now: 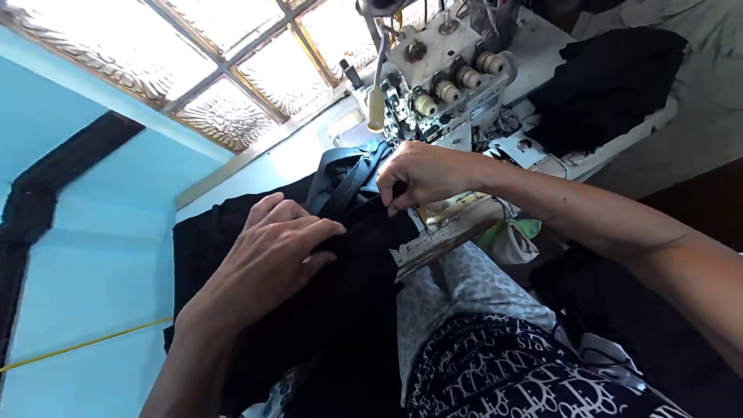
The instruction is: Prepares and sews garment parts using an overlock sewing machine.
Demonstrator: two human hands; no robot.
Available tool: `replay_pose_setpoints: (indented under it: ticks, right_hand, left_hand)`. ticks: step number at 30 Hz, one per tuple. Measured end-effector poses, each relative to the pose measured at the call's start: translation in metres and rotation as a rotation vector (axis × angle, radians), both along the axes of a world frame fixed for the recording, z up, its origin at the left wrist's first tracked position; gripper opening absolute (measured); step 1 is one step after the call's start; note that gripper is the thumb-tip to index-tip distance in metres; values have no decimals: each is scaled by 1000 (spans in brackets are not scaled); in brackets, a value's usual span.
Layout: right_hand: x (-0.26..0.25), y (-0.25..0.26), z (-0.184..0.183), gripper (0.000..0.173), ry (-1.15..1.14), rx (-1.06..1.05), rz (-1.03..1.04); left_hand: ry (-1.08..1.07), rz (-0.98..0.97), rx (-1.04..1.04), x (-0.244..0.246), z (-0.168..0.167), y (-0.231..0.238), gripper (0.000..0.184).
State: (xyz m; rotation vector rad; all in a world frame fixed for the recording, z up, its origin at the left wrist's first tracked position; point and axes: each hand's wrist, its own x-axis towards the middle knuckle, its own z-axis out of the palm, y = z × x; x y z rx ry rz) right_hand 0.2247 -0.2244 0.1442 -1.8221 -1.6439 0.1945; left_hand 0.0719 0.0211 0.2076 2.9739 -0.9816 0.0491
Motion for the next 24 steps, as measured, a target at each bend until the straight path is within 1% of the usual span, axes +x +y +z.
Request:
replay_pose_setpoints:
  ticks: [1, 2, 6, 8, 13, 17, 20, 21, 22, 23, 24]
  right_hand:
    - [-1, 0, -3, 13, 14, 24, -16]
    - [-2, 0, -6, 14, 37, 63, -31]
    - [-7, -4, -18, 20, 153, 206, -130]
    - [-8, -6, -24, 23, 203, 237, -194]
    - [-12, -17, -35, 24, 248, 302, -309]
    - [-21, -26, -39, 21, 282, 347, -372]
    - [-29, -34, -38, 21, 338, 298, -407]
    - [-31, -39, -38, 25, 340, 265, -408]
    - [-34, -43, -39, 29, 326, 236, -398]
    - [-36, -48, -41, 29, 295, 198, -379]
    - [-38, -52, -43, 24, 243, 169, -351]
  left_hand:
    - [6, 2, 1, 3, -2, 3, 18]
    - [9, 4, -4, 6, -3, 8, 17]
    - [15, 18, -91, 18, 4, 32, 43]
    - [-6, 42, -159, 22, 12, 39, 48]
    - [-3, 8, -198, 37, 27, 44, 42]
    - [-109, 100, -171, 51, 34, 19, 36]
    - [-168, 118, -137, 63, 35, 2, 32]
    - [-183, 96, -127, 65, 34, -4, 29]
    - [-191, 72, -118, 66, 34, -10, 27]
    - [-195, 50, -100, 65, 34, -18, 27]
    - [-204, 19, -89, 64, 34, -25, 27]
